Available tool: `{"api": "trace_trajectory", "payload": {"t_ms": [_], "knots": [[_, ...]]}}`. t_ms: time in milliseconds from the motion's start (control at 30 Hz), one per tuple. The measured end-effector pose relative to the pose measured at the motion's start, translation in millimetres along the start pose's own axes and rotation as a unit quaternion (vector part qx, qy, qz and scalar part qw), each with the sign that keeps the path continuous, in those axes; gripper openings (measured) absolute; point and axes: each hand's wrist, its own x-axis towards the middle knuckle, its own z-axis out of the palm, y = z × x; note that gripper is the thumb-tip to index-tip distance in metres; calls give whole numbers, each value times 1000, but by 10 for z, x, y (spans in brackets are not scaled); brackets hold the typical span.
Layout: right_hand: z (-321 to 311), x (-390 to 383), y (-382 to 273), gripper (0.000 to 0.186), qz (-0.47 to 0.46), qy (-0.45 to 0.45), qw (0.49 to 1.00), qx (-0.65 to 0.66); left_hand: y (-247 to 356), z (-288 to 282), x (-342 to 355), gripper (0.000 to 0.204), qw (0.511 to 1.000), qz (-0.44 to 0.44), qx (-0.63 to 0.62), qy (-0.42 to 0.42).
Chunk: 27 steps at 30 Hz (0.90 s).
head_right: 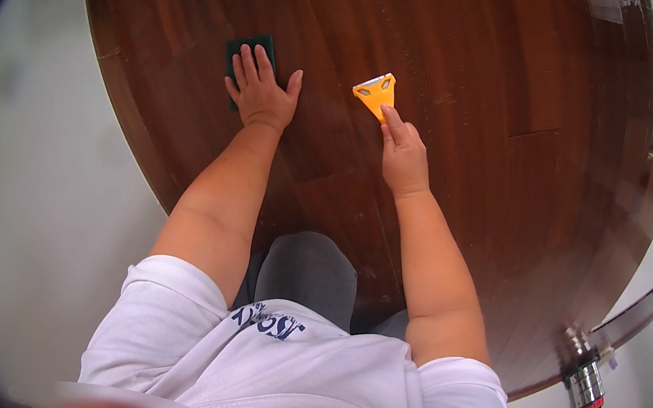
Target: The person kneels on a wooden floor and uses a yellow scraper to remove residue, followed by wiping the area with a green sponge. The person repeats this process across different sections of the floor.
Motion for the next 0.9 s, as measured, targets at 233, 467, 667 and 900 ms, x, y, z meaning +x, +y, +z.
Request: {"api": "trace_trajectory", "payload": {"t_ms": [233, 467, 667, 900], "knots": [[-16, 92, 124, 31, -22, 26, 999, -10, -12, 37, -6, 77, 999, 13, 0, 31], [-1086, 877, -42, 34, 156, -232, 960, 1, -17, 57, -2, 77, 999, 11, -14, 45], [-856, 980, -491, 31, 96, -295, 924, -223, -10, 21, 0, 78, 1000, 8, -3, 18], [-824, 1099, -557, 31, 94, -334, 915, -205, -19, 38, -13, 77, 1000, 7, -15, 22]]}}
